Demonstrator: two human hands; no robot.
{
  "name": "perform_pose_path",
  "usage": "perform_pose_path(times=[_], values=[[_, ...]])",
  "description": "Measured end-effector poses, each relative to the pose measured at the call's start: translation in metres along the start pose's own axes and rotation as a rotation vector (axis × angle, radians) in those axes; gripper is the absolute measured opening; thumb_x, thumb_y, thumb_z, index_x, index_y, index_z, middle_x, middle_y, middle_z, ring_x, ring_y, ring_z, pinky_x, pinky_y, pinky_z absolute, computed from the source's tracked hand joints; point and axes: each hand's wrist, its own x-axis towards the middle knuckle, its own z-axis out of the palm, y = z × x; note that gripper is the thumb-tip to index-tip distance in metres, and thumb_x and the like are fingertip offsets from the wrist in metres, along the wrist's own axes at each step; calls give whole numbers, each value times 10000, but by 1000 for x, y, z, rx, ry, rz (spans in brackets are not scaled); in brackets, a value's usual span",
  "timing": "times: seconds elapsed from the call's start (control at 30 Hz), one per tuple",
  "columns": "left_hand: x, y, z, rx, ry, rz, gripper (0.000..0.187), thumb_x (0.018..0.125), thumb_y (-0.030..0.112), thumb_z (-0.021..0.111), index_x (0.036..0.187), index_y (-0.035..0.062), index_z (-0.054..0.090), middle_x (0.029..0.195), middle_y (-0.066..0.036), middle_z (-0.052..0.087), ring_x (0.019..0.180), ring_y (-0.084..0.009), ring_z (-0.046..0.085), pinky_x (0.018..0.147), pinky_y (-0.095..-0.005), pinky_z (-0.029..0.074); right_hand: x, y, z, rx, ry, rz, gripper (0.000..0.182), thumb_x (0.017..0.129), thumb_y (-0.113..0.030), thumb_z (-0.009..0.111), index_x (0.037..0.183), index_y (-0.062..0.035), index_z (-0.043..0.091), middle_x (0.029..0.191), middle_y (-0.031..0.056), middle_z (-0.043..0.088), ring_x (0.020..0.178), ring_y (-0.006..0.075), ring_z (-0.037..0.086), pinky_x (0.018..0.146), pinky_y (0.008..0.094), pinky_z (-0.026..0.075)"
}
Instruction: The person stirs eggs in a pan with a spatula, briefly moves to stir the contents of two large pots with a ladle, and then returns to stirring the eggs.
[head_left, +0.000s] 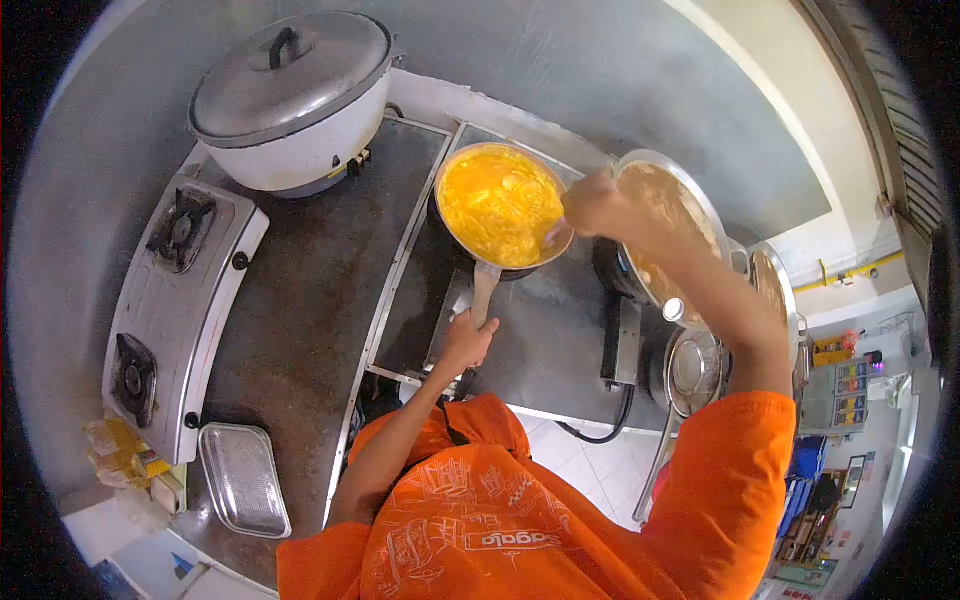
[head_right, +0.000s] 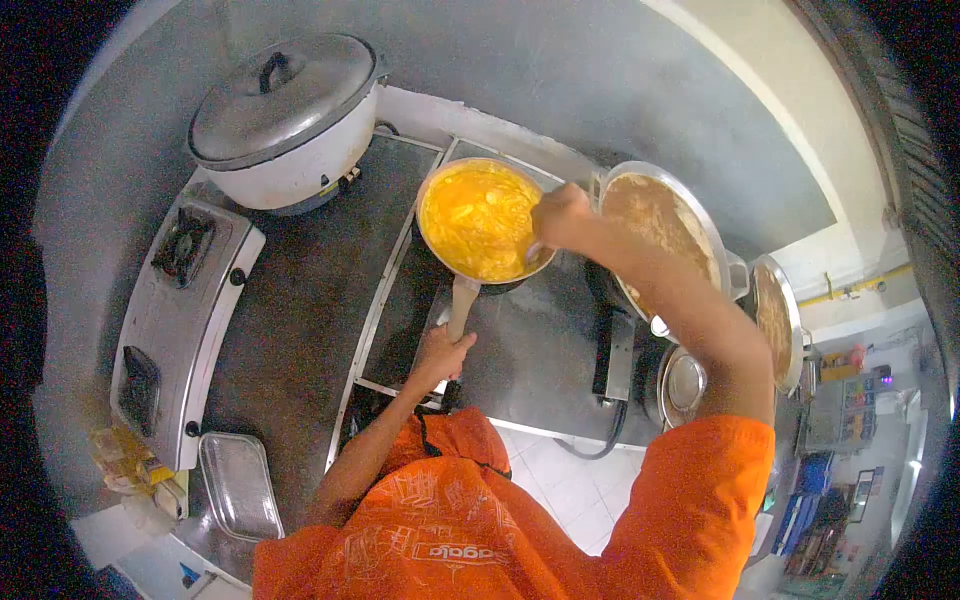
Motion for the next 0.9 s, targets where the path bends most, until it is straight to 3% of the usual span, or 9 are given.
perform_pose_path(times=[0.07, 0.1, 0.2, 0.3, 0.37, 0.43, 0.67, 0.8, 0.9], values=[[-1, 0, -5, 32, -16, 35, 228, 875, 209, 632, 846, 14, 518, 537, -61, 532, 400, -182, 538, 360, -336, 409, 10, -13, 12, 43, 60, 196, 511, 831, -451, 641, 1171, -71, 615, 1094, 60, 672, 953, 238, 668, 754, 348, 549], [-2, 5, 16, -42, -28, 38, 228, 875, 209, 632, 846, 14, 518, 537, -61, 532, 400, -182, 538, 360, -336, 409, -2, -9, 16, -25, 26, 194, 511, 831, -451, 641, 1171, -71, 615, 1094, 60, 672, 953, 238, 668, 754, 348, 549], [-6, 6, 0, 13, 26, 53, 237, 880, 212, 624, 838, 5, 518, 539, -60, 531, 400, -183, 538, 361, -336, 410, 7, -30, 11, 122, 231, 349, 263, 891, -205, 574, 1132, -108, 616, 1015, 35, 675, 970, 203, 663, 694, 307, 549], [-5, 5, 0, 60, 15, 54, 247, 883, 218, 622, 835, 0, 516, 552, -61, 540, 396, -185, 538, 362, -338, 410, 38, -29, 37, 55, 422, 307, 234, 877, -177, 581, 1098, -137, 648, 1013, 25, 676, 953, 180, 664, 690, 301, 549], [-1, -1, 2, 113, 22, 69, 293, 898, 267, 594, 842, -15, 538, 542, -118, 581, 412, -212, 582, 381, -357, 433, 50, -27, 38, 61, 408, 296, 204, 867, -164, 579, 1043, -162, 683, 1000, 15, 680, 931, 166, 665, 690, 292, 547], [-3, 1, 1, 94, 5, 50, 263, 904, 237, 594, 850, -10, 525, 519, -88, 547, 386, -198, 553, 361, -346, 421, 56, -27, 35, 54, 599, 249, 146, 824, -129, 564, 823, -122, 711, 842, 44, 685, 785, 184, 679, 628, 301, 527], [-4, 4, 2, -4, -25, 17, 246, 888, 225, 618, 854, 12, 499, 563, -61, 532, 394, -189, 537, 362, -339, 403, 69, -27, 27, -3, 696, 112, 162, 832, -121, 555, 866, -136, 712, 823, 65, 688, 759, 194, 685, 615, 320, 533], [2, -5, 3, 45, -16, 54, 261, 876, 240, 628, 843, 3, 522, 584, -87, 558, 405, -203, 550, 389, -357, 423, 20, -12, 27, 63, 709, 175, 145, 816, -160, 578, 878, -153, 709, 811, 68, 691, 760, 199, 687, 611, 322, 535], [-2, 3, 0, 119, 10, 53, 295, 855, 267, 645, 847, -13, 553, 630, -130, 592, 471, -246, 588, 464, -400, 455, -21, 17, 22, 252, 592, 256, 123, 767, -188, 636, 798, -99, 715, 744, 102, 697, 712, 229, 689, 607, 347, 529]])
